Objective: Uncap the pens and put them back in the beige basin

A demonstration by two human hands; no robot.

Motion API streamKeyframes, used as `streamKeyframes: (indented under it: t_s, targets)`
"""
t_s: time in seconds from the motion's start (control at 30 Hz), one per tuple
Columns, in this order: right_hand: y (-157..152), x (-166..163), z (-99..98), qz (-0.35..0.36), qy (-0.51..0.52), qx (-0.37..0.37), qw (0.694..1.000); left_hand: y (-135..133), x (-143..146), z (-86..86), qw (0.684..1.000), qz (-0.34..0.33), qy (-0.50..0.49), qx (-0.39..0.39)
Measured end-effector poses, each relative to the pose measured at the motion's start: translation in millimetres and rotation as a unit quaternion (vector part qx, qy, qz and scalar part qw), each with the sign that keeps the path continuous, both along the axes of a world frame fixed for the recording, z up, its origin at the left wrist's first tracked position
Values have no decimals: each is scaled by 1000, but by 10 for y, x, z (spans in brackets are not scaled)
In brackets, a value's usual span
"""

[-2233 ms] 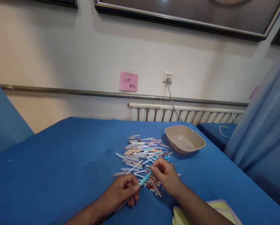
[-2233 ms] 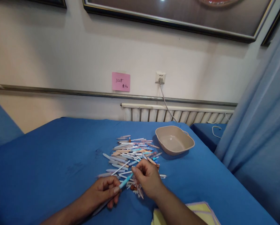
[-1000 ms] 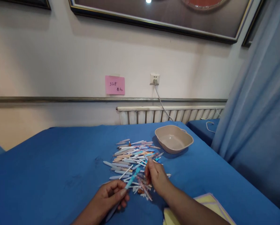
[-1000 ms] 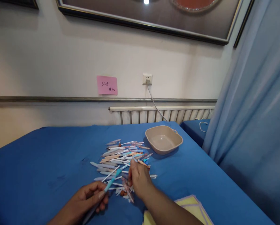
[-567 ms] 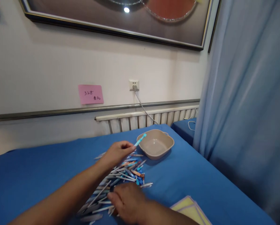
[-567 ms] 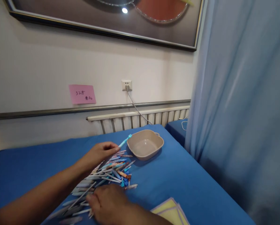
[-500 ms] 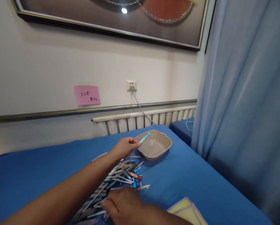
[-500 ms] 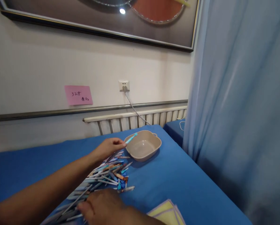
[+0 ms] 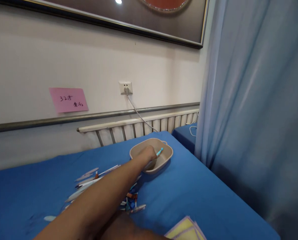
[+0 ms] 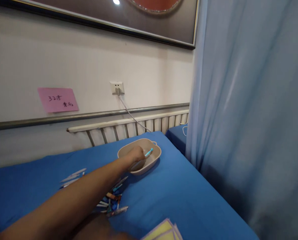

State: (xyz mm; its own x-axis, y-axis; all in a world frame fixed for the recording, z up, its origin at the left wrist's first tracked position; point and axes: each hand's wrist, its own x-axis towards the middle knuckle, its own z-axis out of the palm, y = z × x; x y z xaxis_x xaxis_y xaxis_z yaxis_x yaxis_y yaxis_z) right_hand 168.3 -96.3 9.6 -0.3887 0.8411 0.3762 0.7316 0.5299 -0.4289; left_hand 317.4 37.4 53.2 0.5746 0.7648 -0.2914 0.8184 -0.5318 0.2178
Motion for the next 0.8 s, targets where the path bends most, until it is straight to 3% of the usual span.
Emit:
streamKeyframes:
  t_s: [0.1,0.2,0.3,0.47,0.57,0.67,0.7,0.8]
  targets:
    - [58,-27,-93,2,-5,43,999,-2,18,-69,999,4,35,-6]
    - [6,43,-1,18,-11,42,999,-14,0,-91,999,5,40,-5]
    - [-98,142,170,36,-1,18,999,-41,-32,-69,1000,-1,13,1]
    - [-175,190,252,-40,38,-59,997,-163,-225,95,995,-34,-94,25]
    - [-137,236,159,-116,96,-111,982,-310,-631,285,981,-52,-179,52]
    - [-40,377,44,-186,261,-88,943,-520,-1323,450,963,-41,-255,75]
    - [0,445,11,-209,331,-79,917,-601,-1592,470,958,-31,-272,79]
    - [96,667,-54,-238,383,-77,889,-856,-2380,368,919,54,-386,61]
